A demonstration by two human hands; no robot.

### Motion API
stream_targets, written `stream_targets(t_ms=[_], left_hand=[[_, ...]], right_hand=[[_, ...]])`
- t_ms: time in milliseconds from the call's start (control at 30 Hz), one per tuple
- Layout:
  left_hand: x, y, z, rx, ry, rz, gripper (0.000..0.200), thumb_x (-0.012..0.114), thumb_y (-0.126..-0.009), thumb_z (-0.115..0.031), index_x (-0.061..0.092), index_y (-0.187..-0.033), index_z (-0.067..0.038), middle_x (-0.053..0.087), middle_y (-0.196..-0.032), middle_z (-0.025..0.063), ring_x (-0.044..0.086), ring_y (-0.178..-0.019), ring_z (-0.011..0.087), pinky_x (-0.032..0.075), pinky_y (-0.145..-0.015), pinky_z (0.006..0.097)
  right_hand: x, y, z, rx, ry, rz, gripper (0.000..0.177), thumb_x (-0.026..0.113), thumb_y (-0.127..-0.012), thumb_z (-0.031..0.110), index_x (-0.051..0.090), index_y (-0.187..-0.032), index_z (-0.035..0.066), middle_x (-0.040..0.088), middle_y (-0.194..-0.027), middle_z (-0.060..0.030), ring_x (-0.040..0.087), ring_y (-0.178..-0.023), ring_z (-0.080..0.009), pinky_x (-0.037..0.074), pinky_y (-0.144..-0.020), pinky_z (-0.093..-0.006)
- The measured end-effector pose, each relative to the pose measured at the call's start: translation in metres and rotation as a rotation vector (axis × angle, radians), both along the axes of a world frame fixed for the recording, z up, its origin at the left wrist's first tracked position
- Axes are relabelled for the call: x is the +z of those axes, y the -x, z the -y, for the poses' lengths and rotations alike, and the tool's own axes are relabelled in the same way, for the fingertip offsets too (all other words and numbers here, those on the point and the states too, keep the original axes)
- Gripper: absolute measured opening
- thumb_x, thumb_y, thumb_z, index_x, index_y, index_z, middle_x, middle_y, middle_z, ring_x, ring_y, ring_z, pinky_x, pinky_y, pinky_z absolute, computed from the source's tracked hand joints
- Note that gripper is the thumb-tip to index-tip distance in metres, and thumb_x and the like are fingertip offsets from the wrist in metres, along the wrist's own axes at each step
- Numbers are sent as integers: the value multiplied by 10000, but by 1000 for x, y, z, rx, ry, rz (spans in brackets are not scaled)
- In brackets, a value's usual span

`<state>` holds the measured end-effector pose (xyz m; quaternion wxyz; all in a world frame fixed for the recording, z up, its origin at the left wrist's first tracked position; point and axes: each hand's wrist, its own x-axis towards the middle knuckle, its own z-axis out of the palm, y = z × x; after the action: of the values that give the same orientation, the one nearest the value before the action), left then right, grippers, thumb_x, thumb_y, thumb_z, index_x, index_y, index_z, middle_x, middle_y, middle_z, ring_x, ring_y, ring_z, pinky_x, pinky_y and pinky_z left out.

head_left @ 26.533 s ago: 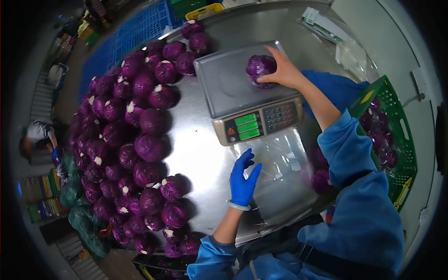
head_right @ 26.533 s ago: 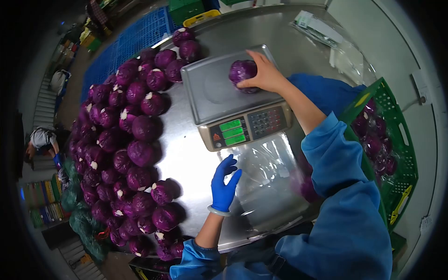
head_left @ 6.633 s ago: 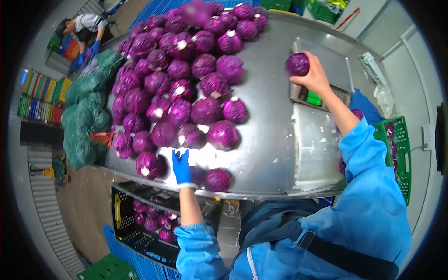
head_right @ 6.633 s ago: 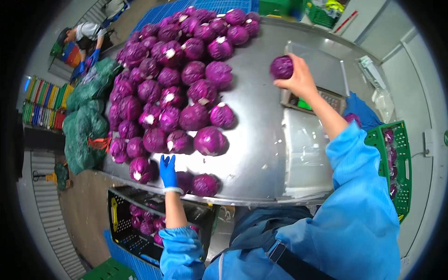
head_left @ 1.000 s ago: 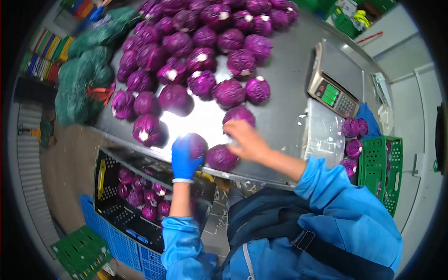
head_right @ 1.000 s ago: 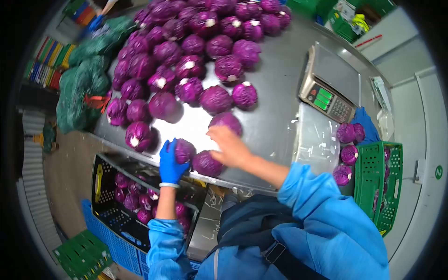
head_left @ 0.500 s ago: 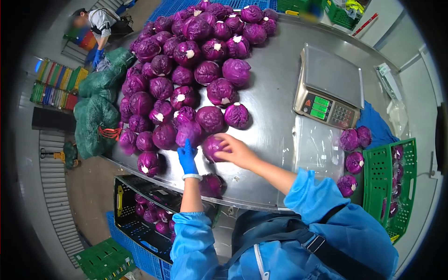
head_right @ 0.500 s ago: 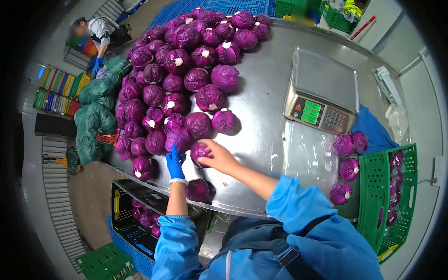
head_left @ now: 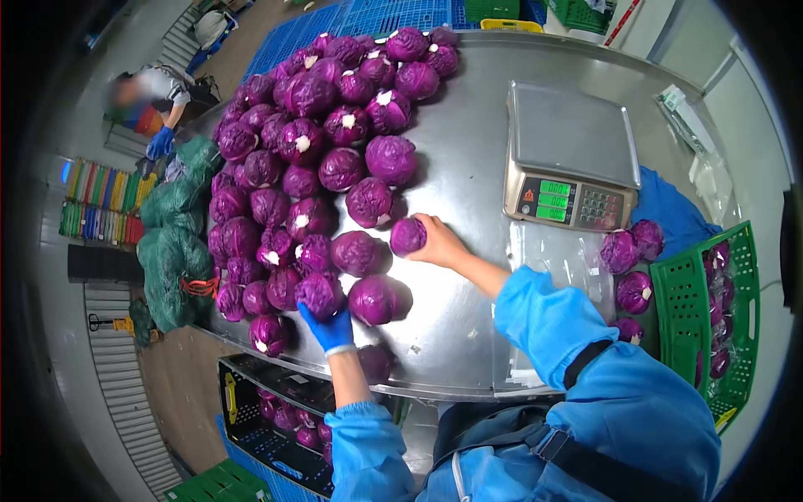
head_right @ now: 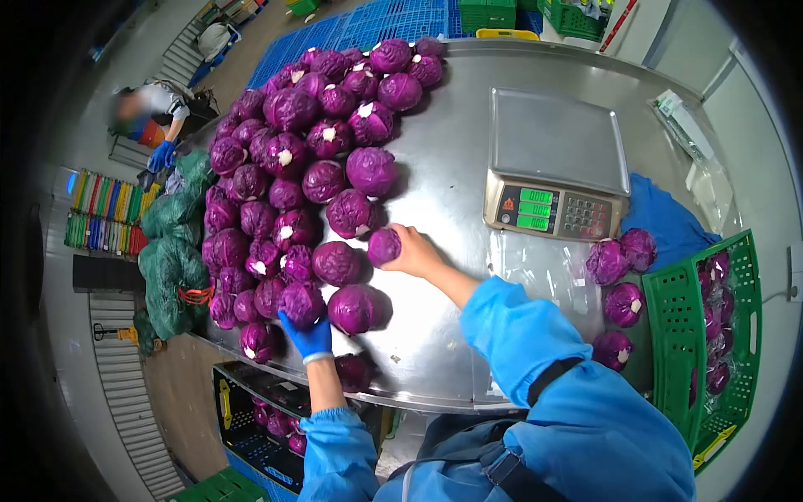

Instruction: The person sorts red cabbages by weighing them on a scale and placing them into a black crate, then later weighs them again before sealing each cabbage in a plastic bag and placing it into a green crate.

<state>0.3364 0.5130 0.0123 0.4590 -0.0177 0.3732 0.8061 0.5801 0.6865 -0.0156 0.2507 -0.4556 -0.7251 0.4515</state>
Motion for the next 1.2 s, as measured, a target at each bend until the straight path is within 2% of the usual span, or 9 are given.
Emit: stream_targets(t_ms=[233,367,600,733,833,1033,1100,1133,1200], left_hand=[[59,-84,-81,-401,-60,-254,636,565,-938,-416,374,-1432,-63,464,-1411,150,451,-1302,322,395,-1072,493],[73,-200,-179,-530,-90,-1058,690,794,-770,-130,436,-1345,4,579,-1219,125,606,-1067,248,526,-883,344],[107,-265,-205,-778,-302,-1581,977,824,-728,-251,269,-1516,-88,224,-1575,151,153,-1475,312,169,-1188,424],[89,-144,-161,-69,168,-1041,544,671,-786,39,509,-1304,3,585,-1195,91,580,-1057,191,474,-940,340],[-43,72,-83,438,430,-1089,226,603,-812,16,653,-1032,8,629,-914,44,590,-758,190,548,-697,360],[-67,94,-89,-321,614,2,630,555,-859,-599,562,-1330,-180,598,-1294,95,460,-1303,280,329,-1115,499],[-120,123,-107,-393,342,-316,693,565,-833,-634,546,-1340,-162,562,-1340,110,448,-1318,294,354,-1097,539],[-98,98,-107,-109,523,-174,546,674,-849,-434,626,-1218,-34,655,-1144,104,647,-1003,270,522,-934,467],[-71,78,-97,-77,576,-242,628,684,-836,-448,572,-1276,-15,589,-1265,123,570,-1149,287,437,-1040,454]], right_hand=[[19,-54,30,87,-157,123,949,849,-652,271,351,-1447,126,397,-1435,-170,473,-1246,-401,407,-1052,-480],[64,-127,-10,-186,633,-1239,608,520,-975,332,267,-1500,160,390,-1453,-107,461,-1267,-225,431,-1015,-406],[115,-261,-87,-512,-53,-554,824,845,-685,205,423,-1378,58,544,-1248,-129,568,-1130,-235,464,-988,-360],[104,-298,-120,-514,-539,29,874,865,-618,203,432,-1368,84,495,-1282,-142,529,-1183,-300,440,-1022,-392],[88,-301,-125,-499,-527,87,935,861,-556,158,421,-1378,98,465,-1296,-155,484,-1214,-353,413,-1048,-424],[103,-339,-92,-688,-448,-3,923,845,-684,236,342,-1435,47,376,-1409,-164,413,-1316,-340,365,-1091,-434],[95,-360,-75,-849,-319,-222,864,825,-730,229,351,-1424,30,380,-1405,-156,418,-1315,-315,381,-1077,-428],[97,-367,-63,-873,-225,-202,780,798,-772,203,378,-1403,16,385,-1396,-150,423,-1307,-293,413,-1049,-413],[92,-375,-51,-841,-263,-161,749,794,-772,187,401,-1385,9,407,-1377,-151,447,-1284,-285,433,-1028,-397]])
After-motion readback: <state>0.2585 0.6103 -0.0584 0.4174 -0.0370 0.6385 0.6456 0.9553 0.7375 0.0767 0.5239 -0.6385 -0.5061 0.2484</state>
